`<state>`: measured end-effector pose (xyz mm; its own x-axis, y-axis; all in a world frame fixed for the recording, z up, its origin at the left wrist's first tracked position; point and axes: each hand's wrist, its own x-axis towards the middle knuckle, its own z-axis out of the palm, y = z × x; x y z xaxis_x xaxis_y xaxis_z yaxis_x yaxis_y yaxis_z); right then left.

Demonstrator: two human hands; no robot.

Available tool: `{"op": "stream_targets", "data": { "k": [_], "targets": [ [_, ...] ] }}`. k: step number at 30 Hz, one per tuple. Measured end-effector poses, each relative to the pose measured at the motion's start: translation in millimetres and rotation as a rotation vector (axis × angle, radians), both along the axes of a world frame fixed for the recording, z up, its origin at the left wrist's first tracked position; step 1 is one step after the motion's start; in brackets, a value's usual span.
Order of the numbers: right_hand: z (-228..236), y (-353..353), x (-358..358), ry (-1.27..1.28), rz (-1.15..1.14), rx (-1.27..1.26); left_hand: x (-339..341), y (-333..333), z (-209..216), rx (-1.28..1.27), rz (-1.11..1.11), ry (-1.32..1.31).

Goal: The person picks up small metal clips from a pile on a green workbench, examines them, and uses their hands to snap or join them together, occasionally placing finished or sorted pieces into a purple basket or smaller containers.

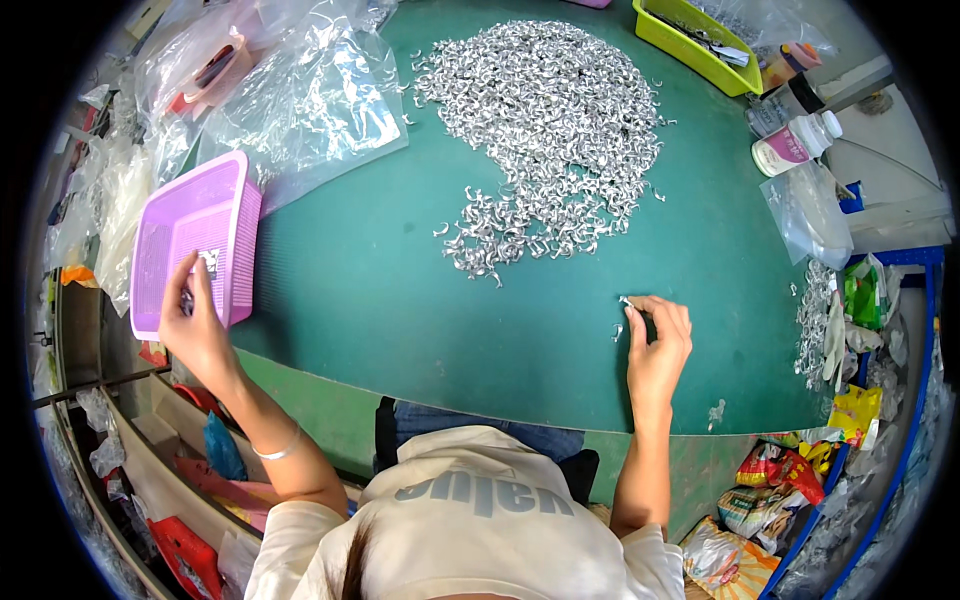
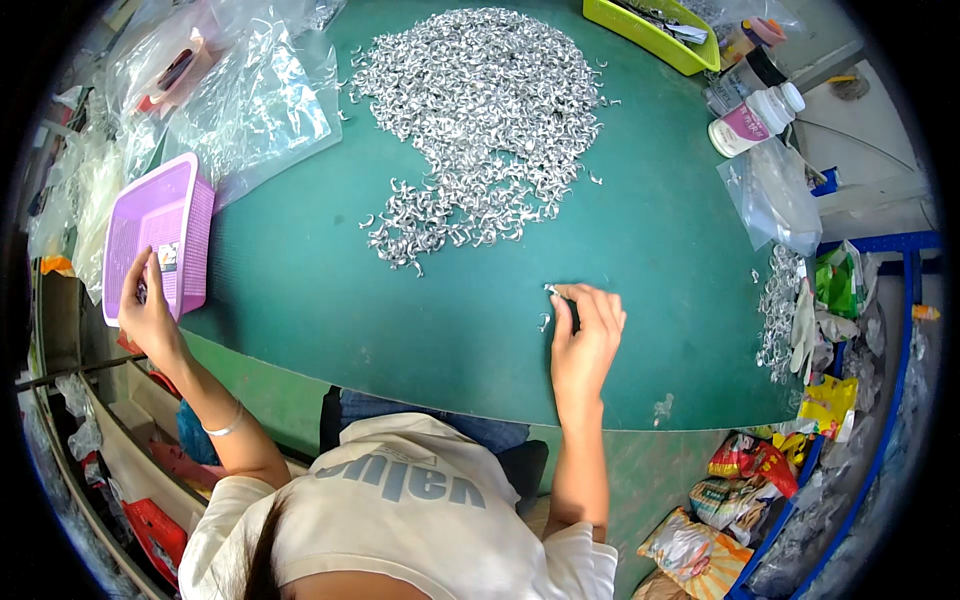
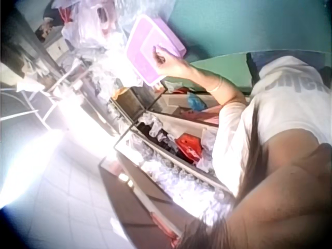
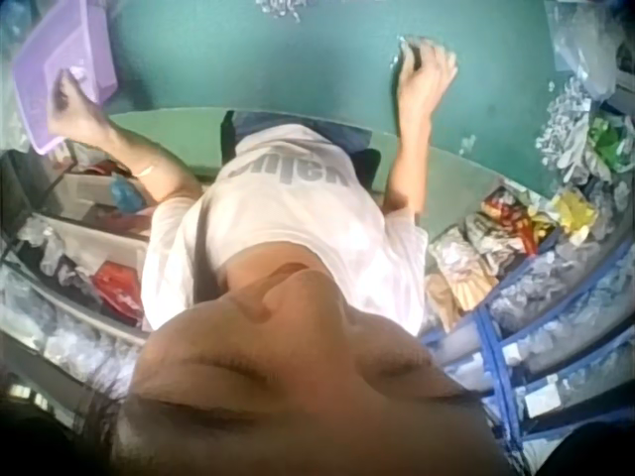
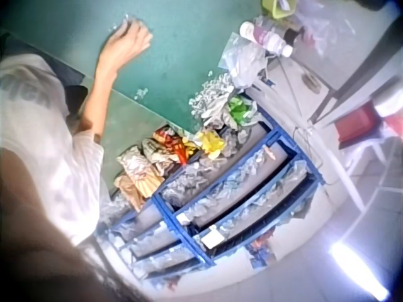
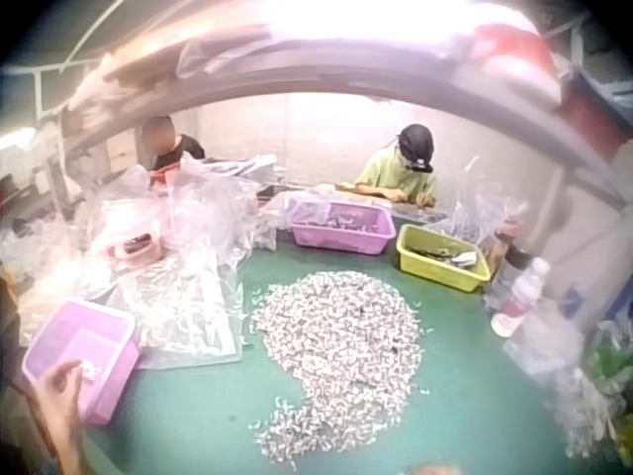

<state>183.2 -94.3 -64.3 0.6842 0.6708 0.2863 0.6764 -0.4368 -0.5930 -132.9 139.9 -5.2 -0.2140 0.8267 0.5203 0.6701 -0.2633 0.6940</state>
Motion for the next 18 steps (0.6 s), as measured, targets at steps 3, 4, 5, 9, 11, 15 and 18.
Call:
{"op": "stream_targets", "data": {
  "k": [3, 4, 5, 9, 11, 15, 18],
  "targets": [
    [18.2, -0.8, -21.9, 0.487, 0.051, 0.172, 45.4, -53.5, 0.8, -0.353, -0.334, -0.29],
    [22.5, -1.9, -30.0, 0.642, 0.101, 0.241, 64.2, -68.9, 0.6, -0.477, -0.544, -0.322],
    [24.2, -1.3, -37.3, 0.804, 0.167, 0.309, 79.5, -85.6, 1.2, -0.62, -0.738, -0.349],
    [43.0, 3.2, -62.2, 0.821, 0.321, 0.317, 122.8, -125.7, -8.5, -0.947, -1.126, -0.647],
    [47.6, 3.0, -66.0, 0.739, 0.35, 0.323, 127.2, -130.5, -12.5, -0.867, -1.183, -0.576],
    [50.8, 3.0, -69.2, 0.66, 0.371, 0.369, 126.1, -131.2, -9.5, -0.877, -1.212, -0.612],
    [53.5, 3.9, -73.5, 0.57, 0.367, 0.401, 123.1, -130.9, -8.6, -0.938, -1.209, -0.639]
  ]
}}
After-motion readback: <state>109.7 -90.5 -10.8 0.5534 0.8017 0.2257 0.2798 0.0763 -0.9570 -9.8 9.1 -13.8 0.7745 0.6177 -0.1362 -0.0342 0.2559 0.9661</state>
